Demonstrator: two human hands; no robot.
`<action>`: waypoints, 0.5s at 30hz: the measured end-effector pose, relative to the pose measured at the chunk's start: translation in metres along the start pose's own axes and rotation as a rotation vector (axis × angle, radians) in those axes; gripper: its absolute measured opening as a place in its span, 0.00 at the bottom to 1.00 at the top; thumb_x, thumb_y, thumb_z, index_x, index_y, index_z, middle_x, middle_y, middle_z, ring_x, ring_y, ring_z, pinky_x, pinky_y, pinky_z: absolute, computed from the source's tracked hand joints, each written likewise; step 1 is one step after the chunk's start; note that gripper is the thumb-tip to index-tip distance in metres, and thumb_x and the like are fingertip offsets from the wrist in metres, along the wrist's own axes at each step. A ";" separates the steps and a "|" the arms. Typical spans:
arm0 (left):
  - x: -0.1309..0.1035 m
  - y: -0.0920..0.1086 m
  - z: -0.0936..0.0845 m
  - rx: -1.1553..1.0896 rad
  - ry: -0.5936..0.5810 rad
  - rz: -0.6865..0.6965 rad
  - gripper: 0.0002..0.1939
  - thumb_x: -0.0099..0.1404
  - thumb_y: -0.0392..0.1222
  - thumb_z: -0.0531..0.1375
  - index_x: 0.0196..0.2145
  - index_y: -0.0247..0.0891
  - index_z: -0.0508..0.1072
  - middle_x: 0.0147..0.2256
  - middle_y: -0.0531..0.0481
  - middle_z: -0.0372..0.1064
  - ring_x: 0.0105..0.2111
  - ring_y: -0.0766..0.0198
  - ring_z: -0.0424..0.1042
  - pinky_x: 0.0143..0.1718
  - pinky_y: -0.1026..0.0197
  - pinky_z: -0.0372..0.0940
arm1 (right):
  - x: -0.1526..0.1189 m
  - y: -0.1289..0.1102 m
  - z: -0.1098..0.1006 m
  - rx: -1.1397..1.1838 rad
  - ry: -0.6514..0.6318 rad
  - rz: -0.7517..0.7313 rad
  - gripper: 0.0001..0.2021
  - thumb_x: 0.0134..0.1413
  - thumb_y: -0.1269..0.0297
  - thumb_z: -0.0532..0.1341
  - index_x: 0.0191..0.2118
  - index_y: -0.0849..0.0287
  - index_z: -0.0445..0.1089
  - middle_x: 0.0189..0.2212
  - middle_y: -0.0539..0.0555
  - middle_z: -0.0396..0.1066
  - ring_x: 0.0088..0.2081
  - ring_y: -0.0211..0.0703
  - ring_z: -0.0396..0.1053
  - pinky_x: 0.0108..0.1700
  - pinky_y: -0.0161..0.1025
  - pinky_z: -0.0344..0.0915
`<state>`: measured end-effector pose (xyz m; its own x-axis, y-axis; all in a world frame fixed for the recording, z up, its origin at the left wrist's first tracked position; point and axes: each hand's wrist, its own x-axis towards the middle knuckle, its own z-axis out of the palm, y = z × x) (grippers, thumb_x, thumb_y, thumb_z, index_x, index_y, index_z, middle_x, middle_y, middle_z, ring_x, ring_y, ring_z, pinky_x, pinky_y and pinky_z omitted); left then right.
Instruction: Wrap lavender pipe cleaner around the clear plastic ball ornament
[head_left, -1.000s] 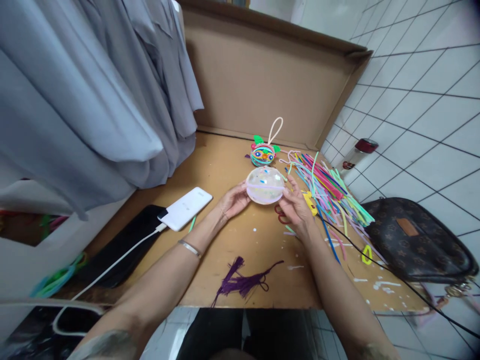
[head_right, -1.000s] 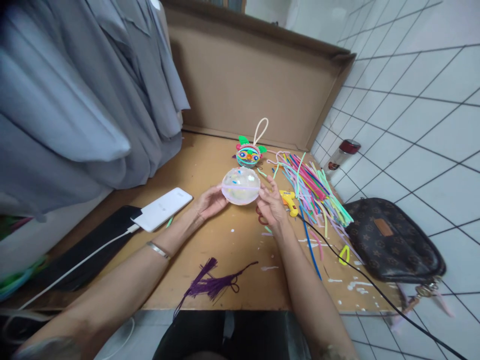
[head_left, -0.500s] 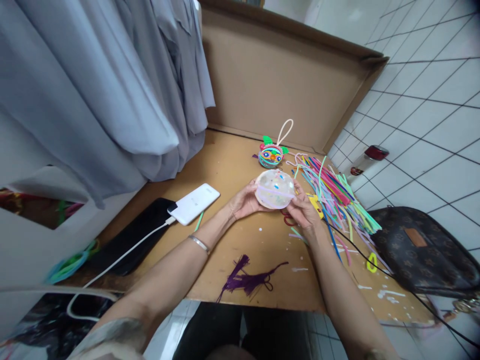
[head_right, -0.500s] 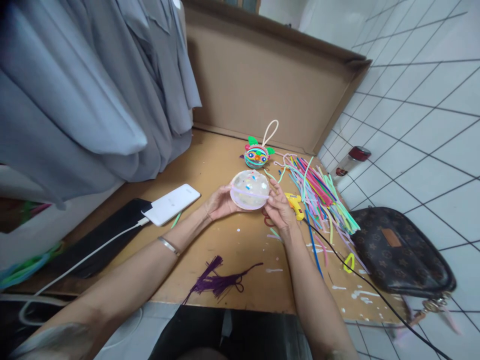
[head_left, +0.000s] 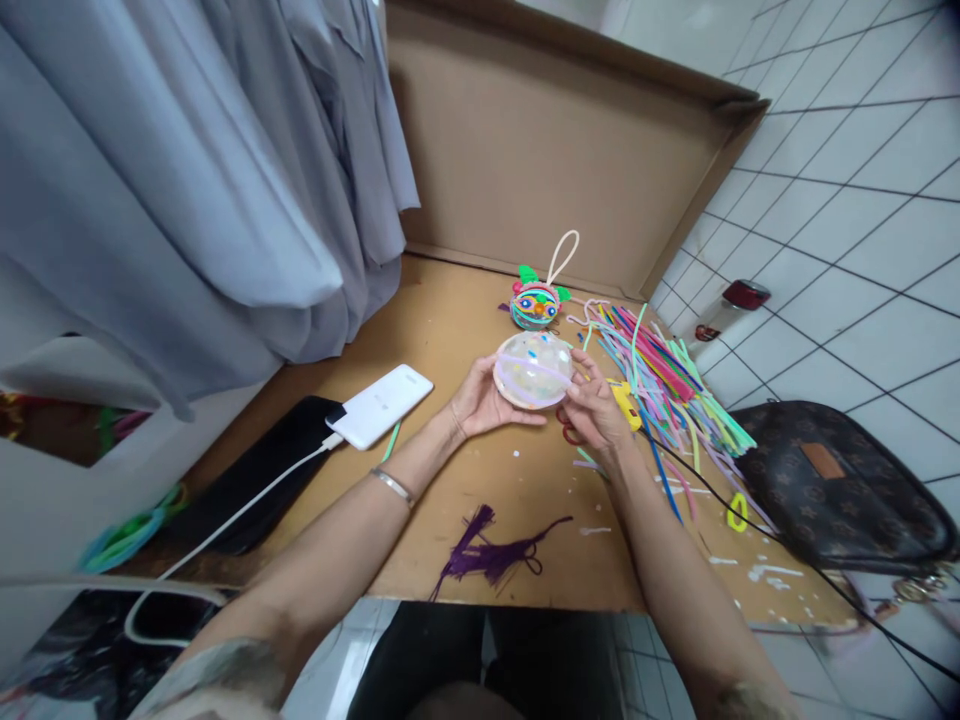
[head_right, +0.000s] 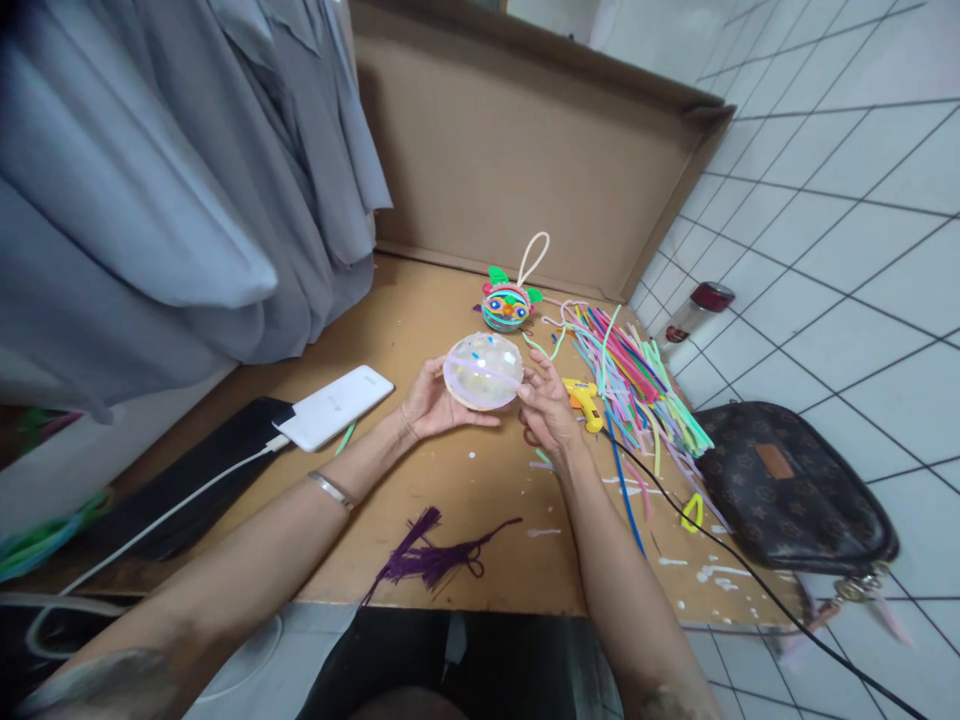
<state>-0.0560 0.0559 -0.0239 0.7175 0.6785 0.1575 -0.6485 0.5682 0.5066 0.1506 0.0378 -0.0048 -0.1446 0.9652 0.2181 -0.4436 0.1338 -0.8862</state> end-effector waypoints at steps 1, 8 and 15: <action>0.000 0.000 0.001 -0.014 0.002 -0.015 0.36 0.63 0.54 0.56 0.65 0.35 0.58 0.55 0.28 0.71 0.54 0.34 0.73 0.48 0.35 0.71 | 0.000 0.001 0.001 -0.003 0.010 -0.008 0.32 0.35 0.67 0.76 0.49 0.46 0.67 0.42 0.47 0.76 0.45 0.40 0.75 0.50 0.39 0.74; 0.000 0.001 0.000 -0.019 0.072 -0.026 0.41 0.60 0.58 0.59 0.65 0.34 0.57 0.52 0.28 0.72 0.51 0.37 0.75 0.37 0.54 0.76 | -0.002 0.003 0.014 -0.018 0.113 -0.044 0.30 0.37 0.64 0.76 0.48 0.47 0.65 0.37 0.46 0.75 0.39 0.38 0.74 0.42 0.35 0.73; 0.000 0.000 0.001 -0.013 0.103 0.000 0.43 0.60 0.57 0.59 0.67 0.35 0.54 0.55 0.28 0.70 0.55 0.36 0.73 0.39 0.54 0.76 | -0.002 0.002 0.017 -0.037 0.129 -0.051 0.26 0.37 0.64 0.75 0.44 0.48 0.67 0.38 0.47 0.75 0.37 0.39 0.73 0.38 0.35 0.73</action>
<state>-0.0555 0.0557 -0.0230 0.6878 0.7226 0.0690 -0.6523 0.5736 0.4954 0.1355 0.0322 -0.0002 -0.0063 0.9774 0.2113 -0.4145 0.1898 -0.8900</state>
